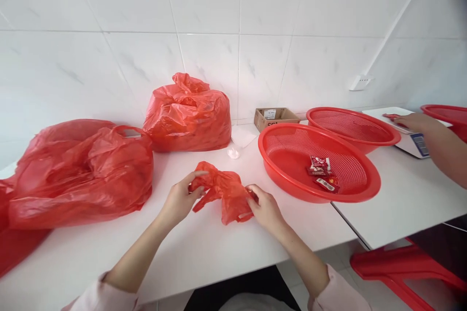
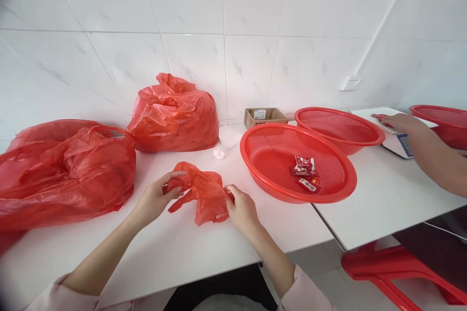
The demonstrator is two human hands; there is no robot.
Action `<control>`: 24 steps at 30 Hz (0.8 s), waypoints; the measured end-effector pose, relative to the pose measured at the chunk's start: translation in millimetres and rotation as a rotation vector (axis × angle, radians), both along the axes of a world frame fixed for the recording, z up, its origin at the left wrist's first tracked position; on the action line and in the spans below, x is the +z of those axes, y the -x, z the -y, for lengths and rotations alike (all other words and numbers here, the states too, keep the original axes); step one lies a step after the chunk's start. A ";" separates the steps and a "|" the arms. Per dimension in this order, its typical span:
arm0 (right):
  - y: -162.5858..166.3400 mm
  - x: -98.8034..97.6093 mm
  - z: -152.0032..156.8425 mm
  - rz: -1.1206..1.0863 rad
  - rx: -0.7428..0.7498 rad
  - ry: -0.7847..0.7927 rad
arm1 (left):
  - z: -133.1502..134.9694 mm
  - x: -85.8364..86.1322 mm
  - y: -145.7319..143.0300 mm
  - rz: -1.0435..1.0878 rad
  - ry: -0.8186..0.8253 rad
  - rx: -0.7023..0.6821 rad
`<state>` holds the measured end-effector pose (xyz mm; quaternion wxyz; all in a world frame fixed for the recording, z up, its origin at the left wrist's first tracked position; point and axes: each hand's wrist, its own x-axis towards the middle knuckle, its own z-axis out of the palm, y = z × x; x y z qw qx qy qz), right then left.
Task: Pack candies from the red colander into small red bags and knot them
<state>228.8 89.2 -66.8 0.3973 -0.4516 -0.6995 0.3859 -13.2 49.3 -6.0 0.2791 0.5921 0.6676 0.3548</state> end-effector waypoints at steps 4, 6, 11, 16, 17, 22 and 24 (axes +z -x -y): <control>-17.9 12.2 -2.7 -0.286 -0.008 0.236 | 24.0 1.4 36.0 0.140 -0.013 0.109; -25.9 20.6 0.9 -0.564 -0.057 0.435 | 30.3 -3.5 60.1 0.215 -0.033 0.186; -30.3 33.3 11.2 -0.783 -0.019 0.560 | 39.8 -4.8 88.7 0.333 -0.097 0.465; -10.8 53.0 24.2 -0.611 -0.051 0.371 | 68.5 15.7 -6.1 -0.077 -0.560 0.419; -6.0 58.1 28.0 -0.571 -0.039 0.357 | 72.0 15.5 -30.9 -0.203 -0.571 0.278; -4.6 76.9 47.8 -0.368 0.048 0.318 | 55.4 -13.3 -66.6 -0.529 -0.403 0.082; -18.7 78.7 51.7 -0.266 0.074 0.277 | 45.8 -20.9 -38.4 -0.541 -0.303 0.143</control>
